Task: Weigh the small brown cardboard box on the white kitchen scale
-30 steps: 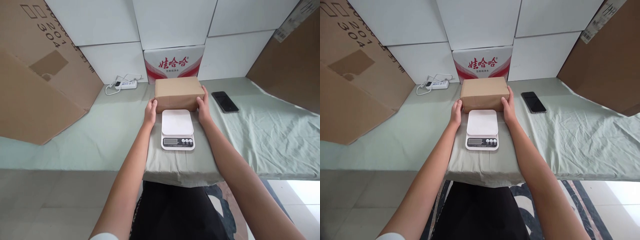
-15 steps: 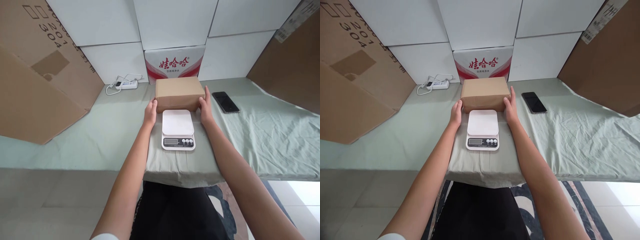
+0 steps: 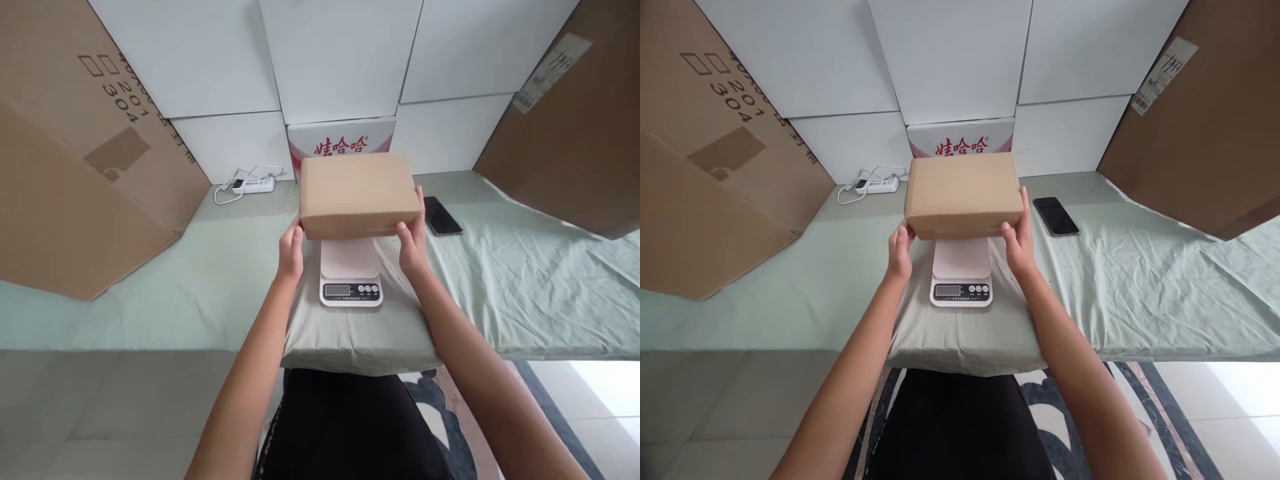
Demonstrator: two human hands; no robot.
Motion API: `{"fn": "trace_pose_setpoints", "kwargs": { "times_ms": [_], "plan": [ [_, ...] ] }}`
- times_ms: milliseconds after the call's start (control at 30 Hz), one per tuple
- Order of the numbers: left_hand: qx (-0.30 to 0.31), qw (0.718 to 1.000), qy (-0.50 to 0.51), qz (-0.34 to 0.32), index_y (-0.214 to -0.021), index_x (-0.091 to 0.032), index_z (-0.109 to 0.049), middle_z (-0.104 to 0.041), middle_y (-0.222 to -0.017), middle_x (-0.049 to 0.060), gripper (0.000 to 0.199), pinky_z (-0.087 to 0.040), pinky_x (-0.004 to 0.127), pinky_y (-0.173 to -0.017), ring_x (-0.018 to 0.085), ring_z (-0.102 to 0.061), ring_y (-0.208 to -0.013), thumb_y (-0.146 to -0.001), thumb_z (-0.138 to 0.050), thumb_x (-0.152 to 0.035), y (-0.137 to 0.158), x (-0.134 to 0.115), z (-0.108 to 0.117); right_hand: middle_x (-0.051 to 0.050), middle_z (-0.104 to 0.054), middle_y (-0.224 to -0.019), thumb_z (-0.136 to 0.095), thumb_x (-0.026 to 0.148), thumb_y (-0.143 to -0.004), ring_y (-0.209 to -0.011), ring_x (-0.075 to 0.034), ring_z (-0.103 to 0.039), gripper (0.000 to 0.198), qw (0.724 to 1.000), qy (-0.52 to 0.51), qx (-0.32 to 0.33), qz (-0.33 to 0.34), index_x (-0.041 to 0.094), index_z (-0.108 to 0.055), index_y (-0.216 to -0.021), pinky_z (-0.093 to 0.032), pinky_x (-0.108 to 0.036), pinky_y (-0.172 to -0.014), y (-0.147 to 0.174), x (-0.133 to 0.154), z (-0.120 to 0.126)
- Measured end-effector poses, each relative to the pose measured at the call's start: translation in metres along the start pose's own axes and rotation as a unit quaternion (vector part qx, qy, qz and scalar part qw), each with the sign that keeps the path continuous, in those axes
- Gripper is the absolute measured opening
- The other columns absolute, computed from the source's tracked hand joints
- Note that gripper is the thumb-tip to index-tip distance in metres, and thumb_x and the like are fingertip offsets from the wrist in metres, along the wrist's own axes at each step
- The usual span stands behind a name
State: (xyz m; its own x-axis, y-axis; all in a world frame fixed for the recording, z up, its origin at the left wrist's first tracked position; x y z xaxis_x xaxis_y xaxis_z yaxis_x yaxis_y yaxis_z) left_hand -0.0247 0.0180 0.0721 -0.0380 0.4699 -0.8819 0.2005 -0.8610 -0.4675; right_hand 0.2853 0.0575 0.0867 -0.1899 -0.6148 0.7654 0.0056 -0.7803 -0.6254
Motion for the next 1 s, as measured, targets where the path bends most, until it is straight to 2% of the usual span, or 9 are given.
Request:
{"fn": "trace_pose_setpoints", "kwargs": {
  "times_ms": [133,267,533,633,733,900,1000],
  "plan": [
    [0.007,1.0,-0.016,-0.006,-0.151,-0.028,-0.078,-0.079,-0.156,0.013,0.077,-0.049,0.049,-0.139,0.037,-0.063,-0.163,-0.106,-0.051,-0.084,0.048,-0.019,0.007,-0.007,-0.045,-0.189,-0.062,0.087,-0.099,-0.176,-0.04,-0.045,0.1,1.0,0.011,-0.003,-0.005,0.04,-0.033,-0.183,-0.031,-0.067,-0.15,0.041,0.009,0.014],
    [-0.005,0.999,-0.034,0.029,-0.152,-0.027,-0.077,-0.082,-0.151,0.013,0.082,-0.052,0.05,-0.136,0.037,-0.065,-0.16,-0.105,-0.047,-0.088,0.066,-0.016,0.011,-0.006,-0.044,-0.189,-0.062,0.08,-0.104,-0.177,-0.039,-0.044,0.093,1.0,0.024,0.01,-0.009,0.041,-0.034,-0.183,-0.038,-0.066,-0.148,0.06,0.008,0.015],
    [0.024,0.997,-0.049,0.058,-0.152,-0.027,-0.075,-0.08,-0.154,0.013,0.08,-0.052,0.05,-0.134,0.038,-0.063,-0.161,-0.107,-0.047,-0.086,0.069,-0.01,0.005,-0.007,-0.055,-0.182,-0.063,0.075,-0.105,-0.168,-0.041,-0.054,0.082,1.0,0.023,-0.019,-0.006,0.041,-0.047,-0.178,-0.044,-0.067,-0.143,0.059,0.013,0.02],
    [0.025,0.997,-0.039,0.056,-0.155,-0.028,-0.074,-0.077,-0.16,0.013,0.077,-0.051,0.05,-0.137,0.037,-0.06,-0.165,-0.108,-0.048,-0.083,0.069,-0.009,0.005,-0.007,-0.056,-0.181,-0.062,0.075,-0.105,-0.17,-0.041,-0.052,0.079,0.999,0.042,-0.029,0.0,0.041,-0.049,-0.176,-0.046,-0.066,-0.142,0.058,0.019,0.025],
    [0.018,0.998,-0.029,0.055,-0.156,-0.03,-0.074,-0.073,-0.165,0.012,0.075,-0.044,0.049,-0.144,0.035,-0.053,-0.172,-0.108,-0.048,-0.082,0.07,-0.009,0.006,-0.004,-0.055,-0.181,-0.06,0.075,-0.106,-0.172,-0.041,-0.05,0.077,0.998,0.05,-0.033,0.003,0.046,-0.049,-0.176,-0.047,-0.068,-0.141,0.059,0.022,0.027],
    [0.023,0.999,-0.01,0.044,-0.156,-0.029,-0.075,-0.073,-0.166,0.012,0.08,-0.047,0.05,-0.142,0.037,-0.057,-0.169,-0.105,-0.051,-0.086,0.065,-0.018,0.001,-0.001,-0.055,-0.181,-0.06,0.076,-0.106,-0.175,-0.044,-0.044,0.074,0.998,0.046,-0.031,0.007,0.049,-0.051,-0.174,-0.035,-0.076,-0.146,0.052,0.028,0.027],
    [0.015,1.0,-0.002,0.018,-0.153,-0.03,-0.076,-0.073,-0.166,0.011,0.081,-0.046,0.049,-0.142,0.037,-0.057,-0.169,-0.103,-0.053,-0.089,0.042,-0.03,0.0,-0.001,-0.05,-0.184,-0.054,0.081,-0.106,-0.178,-0.047,-0.038,0.076,0.998,0.04,-0.034,0.022,0.048,-0.049,-0.175,-0.028,-0.078,-0.148,0.028,0.039,0.029]
  ]
}}
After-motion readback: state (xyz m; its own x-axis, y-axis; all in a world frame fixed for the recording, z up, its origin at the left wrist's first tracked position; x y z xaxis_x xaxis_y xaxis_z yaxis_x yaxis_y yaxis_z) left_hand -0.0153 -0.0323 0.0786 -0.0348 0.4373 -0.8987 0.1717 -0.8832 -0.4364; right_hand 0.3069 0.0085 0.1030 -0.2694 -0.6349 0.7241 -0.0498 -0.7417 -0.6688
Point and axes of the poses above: each hand's wrist, its own y-axis away from the middle knuckle, its own z-axis out of the back of the hand, x = y × z, the point moved 10 cm from there along -y, towards the middle knuckle
